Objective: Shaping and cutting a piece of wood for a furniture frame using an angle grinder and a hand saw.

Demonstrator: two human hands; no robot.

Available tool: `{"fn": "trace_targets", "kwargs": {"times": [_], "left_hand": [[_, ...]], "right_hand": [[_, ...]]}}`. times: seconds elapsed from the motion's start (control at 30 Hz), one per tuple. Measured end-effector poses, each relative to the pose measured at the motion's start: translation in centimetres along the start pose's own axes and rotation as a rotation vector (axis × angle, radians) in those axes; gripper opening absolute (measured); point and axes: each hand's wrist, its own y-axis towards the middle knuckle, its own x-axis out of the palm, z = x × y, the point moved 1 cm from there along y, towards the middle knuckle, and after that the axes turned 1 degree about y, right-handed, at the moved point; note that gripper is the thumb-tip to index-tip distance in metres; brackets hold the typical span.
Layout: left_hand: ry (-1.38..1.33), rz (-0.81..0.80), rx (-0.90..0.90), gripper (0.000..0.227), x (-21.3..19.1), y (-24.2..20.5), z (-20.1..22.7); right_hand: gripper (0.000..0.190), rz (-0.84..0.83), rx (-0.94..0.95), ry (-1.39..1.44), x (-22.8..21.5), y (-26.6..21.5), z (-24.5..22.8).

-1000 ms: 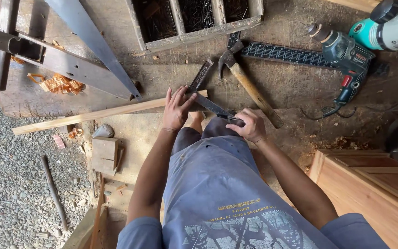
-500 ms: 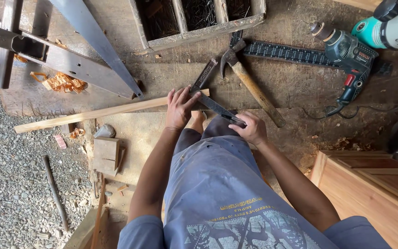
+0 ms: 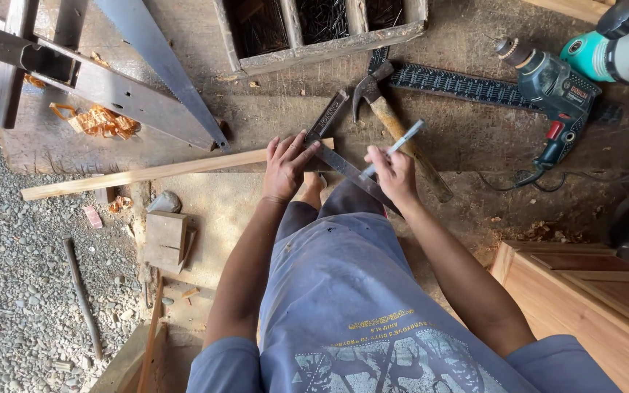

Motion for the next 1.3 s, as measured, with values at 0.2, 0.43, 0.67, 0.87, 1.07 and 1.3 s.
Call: {"fn": "trace_targets", "kwargs": {"times": [0.2, 0.43, 0.67, 0.87, 1.07, 1.3], "left_hand": [[0.0, 0.011, -0.008, 0.047, 0.2, 0.1, 0.1], [-0.015, 0.006, -0.029, 0.047, 0.3, 0.0, 0.1], [-0.045, -0.014, -0.054, 0.045, 0.3, 0.1, 0.1], [-0.054, -0.014, -0.056, 0.046, 0.1, 0.2, 0.1], [-0.057, -0.005, -0.049, 0.046, 0.4, 0.0, -0.1], [-0.06, -0.007, -0.056, 0.047, 0.4, 0.0, -0.1]], "right_hand": [[0.027, -0.138, -0.1, 0.46, 1.9, 3.0, -2.9], [0.032, -0.259, -0.056, 0.451, 3.4, 4.0, -2.8], [0.033, -0.277, -0.03, 0.414, 3.8, 4.4, -3.3], [0.032, -0.28, -0.031, 0.405, 3.8, 4.4, -3.9], [0.031, -0.292, -0.036, 0.418, 4.2, 4.5, -3.0], [0.03, -0.289, -0.075, 0.358, 3.7, 4.4, -4.1]]}}
